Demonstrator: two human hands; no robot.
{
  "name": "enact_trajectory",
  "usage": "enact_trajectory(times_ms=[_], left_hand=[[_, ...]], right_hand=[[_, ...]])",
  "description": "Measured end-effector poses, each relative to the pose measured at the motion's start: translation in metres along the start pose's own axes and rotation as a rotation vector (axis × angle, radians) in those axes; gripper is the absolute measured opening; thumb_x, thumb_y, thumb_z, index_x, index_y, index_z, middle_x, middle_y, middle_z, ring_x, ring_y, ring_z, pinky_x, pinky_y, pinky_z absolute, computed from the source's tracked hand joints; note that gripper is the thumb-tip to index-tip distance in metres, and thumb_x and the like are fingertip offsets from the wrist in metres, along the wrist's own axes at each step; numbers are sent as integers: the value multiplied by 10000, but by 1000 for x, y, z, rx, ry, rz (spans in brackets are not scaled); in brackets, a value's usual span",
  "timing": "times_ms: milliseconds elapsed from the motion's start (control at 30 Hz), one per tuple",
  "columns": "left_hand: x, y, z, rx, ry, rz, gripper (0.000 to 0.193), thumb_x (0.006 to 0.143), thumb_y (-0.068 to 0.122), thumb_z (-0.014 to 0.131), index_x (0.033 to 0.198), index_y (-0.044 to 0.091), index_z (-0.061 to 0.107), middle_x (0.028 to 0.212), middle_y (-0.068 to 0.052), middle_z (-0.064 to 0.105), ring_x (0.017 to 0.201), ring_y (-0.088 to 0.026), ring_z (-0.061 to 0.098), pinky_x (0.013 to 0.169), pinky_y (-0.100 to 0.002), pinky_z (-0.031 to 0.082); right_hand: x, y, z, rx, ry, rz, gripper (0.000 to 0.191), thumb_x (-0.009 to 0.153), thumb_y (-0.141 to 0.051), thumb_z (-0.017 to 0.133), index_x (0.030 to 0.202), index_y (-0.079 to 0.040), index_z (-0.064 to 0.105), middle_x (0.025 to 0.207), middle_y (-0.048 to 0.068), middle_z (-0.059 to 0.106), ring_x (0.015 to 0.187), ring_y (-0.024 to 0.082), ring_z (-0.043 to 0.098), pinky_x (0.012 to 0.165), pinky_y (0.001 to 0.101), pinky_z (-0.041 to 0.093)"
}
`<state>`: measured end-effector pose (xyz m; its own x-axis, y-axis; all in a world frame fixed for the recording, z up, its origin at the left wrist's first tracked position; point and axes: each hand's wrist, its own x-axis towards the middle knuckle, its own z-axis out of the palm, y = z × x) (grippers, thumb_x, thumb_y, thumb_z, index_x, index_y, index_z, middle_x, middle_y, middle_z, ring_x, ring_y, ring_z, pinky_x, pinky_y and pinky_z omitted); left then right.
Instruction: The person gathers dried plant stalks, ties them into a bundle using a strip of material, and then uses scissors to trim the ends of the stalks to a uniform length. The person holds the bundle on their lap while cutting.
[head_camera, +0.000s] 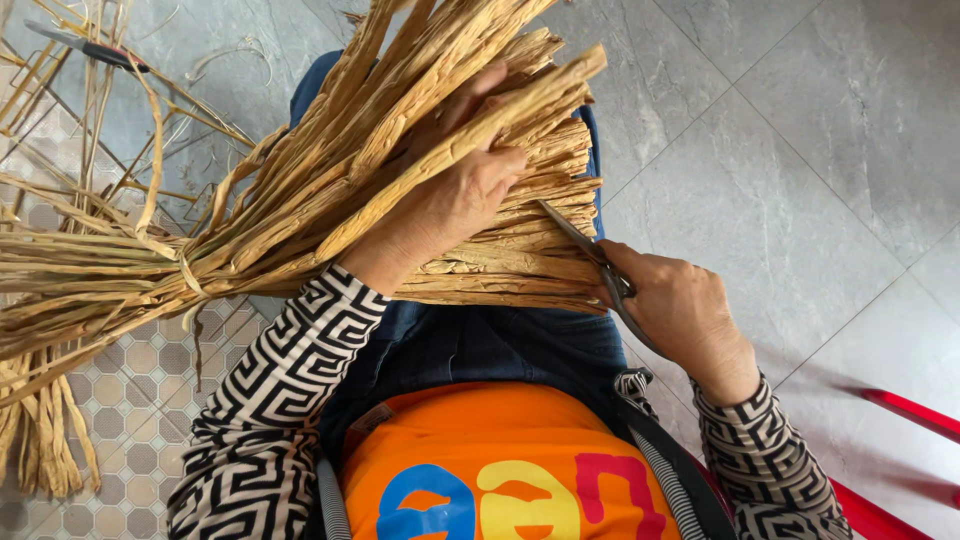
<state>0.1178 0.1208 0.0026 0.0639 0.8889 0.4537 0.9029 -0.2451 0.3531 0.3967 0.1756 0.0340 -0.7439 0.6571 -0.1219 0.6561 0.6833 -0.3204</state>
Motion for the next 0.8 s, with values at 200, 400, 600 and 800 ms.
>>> enact_trajectory(times_ms=[200,400,600,800], left_hand=[[12,-6,29,102,167,116,179,988,148,839,861,149,713,1615,-45,440,1561,-255,309,1322,-486,233],[27,7,51,-19,183,98,151,932,220,854,870,164,727,1570,-63,459,1500,-260,353,1280,-579,202],[35,6,53,174,155,60,188,959,228,835,1009,87,721,1496,-99,475,1465,-298,370,1215,-641,254],[32,0,38,106,227,26,273,1015,371,836,1055,131,713,1530,-134,501,1473,-318,391,1182,-511,360]], right_hand=[[6,0,2,-24,-26,9,464,838,-386,752,1247,-180,674,797,99,743,704,327,715,586,445,552],[10,-2,1,-32,-44,10,460,849,-373,749,1246,-154,670,766,96,740,666,304,717,567,422,553],[7,-2,-1,47,-32,-8,466,839,-376,753,1242,-156,672,793,106,745,692,312,721,594,424,555],[-3,3,-15,199,6,-32,514,790,-403,795,1227,-149,698,833,127,747,689,325,713,588,423,541]])
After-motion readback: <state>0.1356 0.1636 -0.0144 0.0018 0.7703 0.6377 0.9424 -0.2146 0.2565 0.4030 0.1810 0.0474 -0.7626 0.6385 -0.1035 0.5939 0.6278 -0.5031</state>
